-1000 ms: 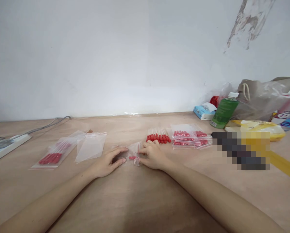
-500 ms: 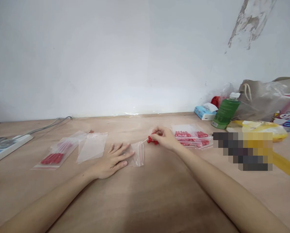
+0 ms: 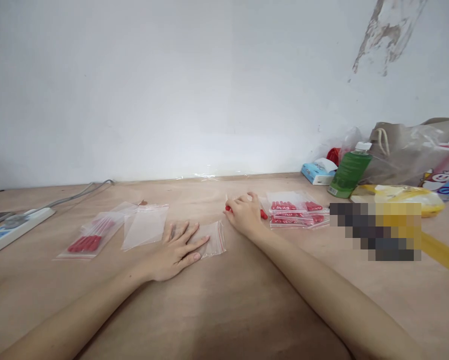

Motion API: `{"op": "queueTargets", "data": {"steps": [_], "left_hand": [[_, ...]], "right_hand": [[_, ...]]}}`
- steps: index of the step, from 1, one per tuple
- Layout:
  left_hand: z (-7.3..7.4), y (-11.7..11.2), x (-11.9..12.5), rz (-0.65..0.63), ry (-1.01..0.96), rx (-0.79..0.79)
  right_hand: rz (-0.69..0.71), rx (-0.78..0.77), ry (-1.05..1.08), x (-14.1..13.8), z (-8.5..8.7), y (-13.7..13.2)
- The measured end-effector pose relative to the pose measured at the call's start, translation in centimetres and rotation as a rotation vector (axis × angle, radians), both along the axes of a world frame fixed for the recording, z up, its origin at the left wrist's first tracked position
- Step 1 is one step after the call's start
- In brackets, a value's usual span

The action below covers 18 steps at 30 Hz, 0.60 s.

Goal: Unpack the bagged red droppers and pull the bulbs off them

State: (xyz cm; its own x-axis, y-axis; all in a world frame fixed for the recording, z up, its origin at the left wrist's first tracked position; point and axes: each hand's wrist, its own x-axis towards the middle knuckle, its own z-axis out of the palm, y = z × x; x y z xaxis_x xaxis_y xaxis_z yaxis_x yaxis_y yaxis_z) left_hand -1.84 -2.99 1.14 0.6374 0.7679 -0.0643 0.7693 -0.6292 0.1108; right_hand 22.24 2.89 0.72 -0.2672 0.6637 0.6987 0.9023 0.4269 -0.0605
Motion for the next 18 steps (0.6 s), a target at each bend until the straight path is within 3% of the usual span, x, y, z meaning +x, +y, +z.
{"op": "queueTargets", "data": {"steps": [6,10,13,15,18], "left_hand": [[-0.1,0.1,0.0,0.029,-0.003,0.000],[0.1,0.0,0.1,0.047,-0.006,-0.013],[0.2,-0.1,0.1,0.052,-0.012,-0.018],[0.1,0.0,0.1,0.053,-0.015,-0.024],[-0.1,0.1,0.0,0.046,-0.021,-0.016]], "right_hand": [[-0.049,0.039,-0.299,-1.0,-0.6,-0.2],[-0.064,0.040,-0.276,-0.8,-0.6,-0.6],[-0.059,0.018,-0.141,-0.7,-0.1,-1.4],[0.013,-0.029,-0.031,-0.6,0.5,-2.4],[0.310,-0.155,-0.082,-0.8,1.0,-4.7]]}}
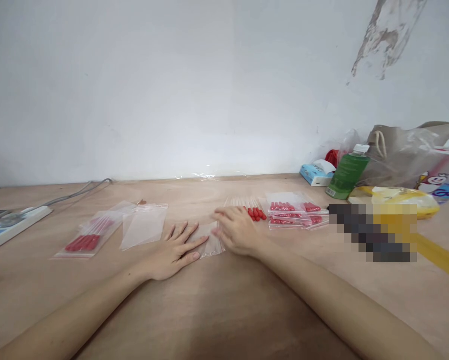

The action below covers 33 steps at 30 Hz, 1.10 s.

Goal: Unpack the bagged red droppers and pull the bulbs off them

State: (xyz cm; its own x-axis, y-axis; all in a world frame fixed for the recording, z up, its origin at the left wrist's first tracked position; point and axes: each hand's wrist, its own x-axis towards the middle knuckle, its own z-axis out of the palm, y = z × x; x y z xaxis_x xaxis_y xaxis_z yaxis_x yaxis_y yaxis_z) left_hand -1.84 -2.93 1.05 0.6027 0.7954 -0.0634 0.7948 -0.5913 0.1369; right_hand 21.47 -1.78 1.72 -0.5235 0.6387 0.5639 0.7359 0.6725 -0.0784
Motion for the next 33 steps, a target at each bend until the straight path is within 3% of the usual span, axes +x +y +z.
{"op": "queueTargets", "data": {"steps": [3,7,9,13,17,20,23,27,30,33], "left_hand": [[-0.2,0.0,-0.1,-0.003,-0.008,0.010],[-0.2,0.0,0.0,0.014,-0.067,-0.023],[-0.3,0.4,0.0,0.061,-0.184,-0.057],[-0.6,1.9,-0.4,0.294,-0.546,-0.035],[-0.4,2.5,-1.0,0.380,-0.524,-0.025],[0.1,1.9,-0.8,0.353,-0.448,-0.103],[0.5,1.4,-0.5,0.311,-0.399,-0.077],[1.3,2.1,-1.4,0.283,-0.394,-0.021],[2.6,3.7,-3.7,0.403,-0.417,0.101],[3.6,5.2,-6.5,0.630,-0.298,0.220]], "right_hand": [[0.200,-0.193,-0.170,-0.2,-0.6,-2.0],[0.126,-0.402,-0.181,-0.3,-1.8,-3.2],[0.122,-0.424,-0.164,-0.3,-2.0,-3.1],[0.156,-0.405,-0.110,-0.1,-1.8,-2.8],[0.203,-0.402,-0.067,0.1,-1.6,-2.8],[0.211,-0.371,-0.051,0.0,-1.6,-2.9],[0.188,-0.276,-0.016,-0.2,-1.7,-2.8],[-0.041,-0.015,0.068,-0.2,-1.4,-1.2],[-0.194,0.085,-0.004,-0.2,-0.9,1.1],[-0.212,0.135,-0.156,-0.7,-0.8,3.0]]}}
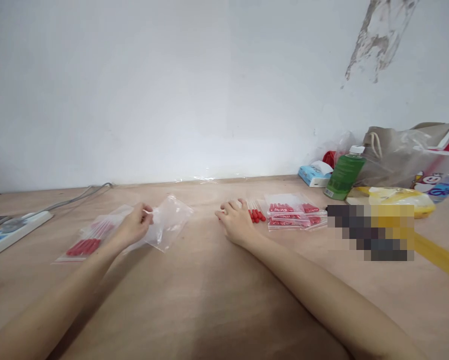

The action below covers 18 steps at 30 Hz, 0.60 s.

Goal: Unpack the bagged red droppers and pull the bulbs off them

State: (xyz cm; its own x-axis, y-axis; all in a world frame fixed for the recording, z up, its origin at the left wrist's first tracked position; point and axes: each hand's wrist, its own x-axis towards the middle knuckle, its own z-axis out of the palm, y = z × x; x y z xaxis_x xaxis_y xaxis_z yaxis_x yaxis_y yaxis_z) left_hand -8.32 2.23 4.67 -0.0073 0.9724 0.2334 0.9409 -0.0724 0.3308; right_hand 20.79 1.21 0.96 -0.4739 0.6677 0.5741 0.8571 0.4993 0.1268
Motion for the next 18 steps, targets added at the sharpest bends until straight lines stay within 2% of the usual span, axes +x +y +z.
{"op": "queueTargets", "data": {"steps": [3,9,14,18], "left_hand": [[0.1,0.8,-2.2,0.148,0.140,-0.050],[-0.8,0.8,-3.7,0.230,0.254,-0.142],[0.8,0.4,-4.7,0.331,0.321,-0.134],[1.9,-0.1,-6.6,0.447,0.277,-0.124]], "right_hand": [[-0.018,0.026,-0.129,-0.8,-0.4,0.9],[-0.079,0.045,-0.171,-0.7,-1.0,0.9],[-0.121,0.063,-0.145,0.0,-0.8,0.6],[-0.105,0.084,-0.140,0.6,-0.7,0.1]]}}
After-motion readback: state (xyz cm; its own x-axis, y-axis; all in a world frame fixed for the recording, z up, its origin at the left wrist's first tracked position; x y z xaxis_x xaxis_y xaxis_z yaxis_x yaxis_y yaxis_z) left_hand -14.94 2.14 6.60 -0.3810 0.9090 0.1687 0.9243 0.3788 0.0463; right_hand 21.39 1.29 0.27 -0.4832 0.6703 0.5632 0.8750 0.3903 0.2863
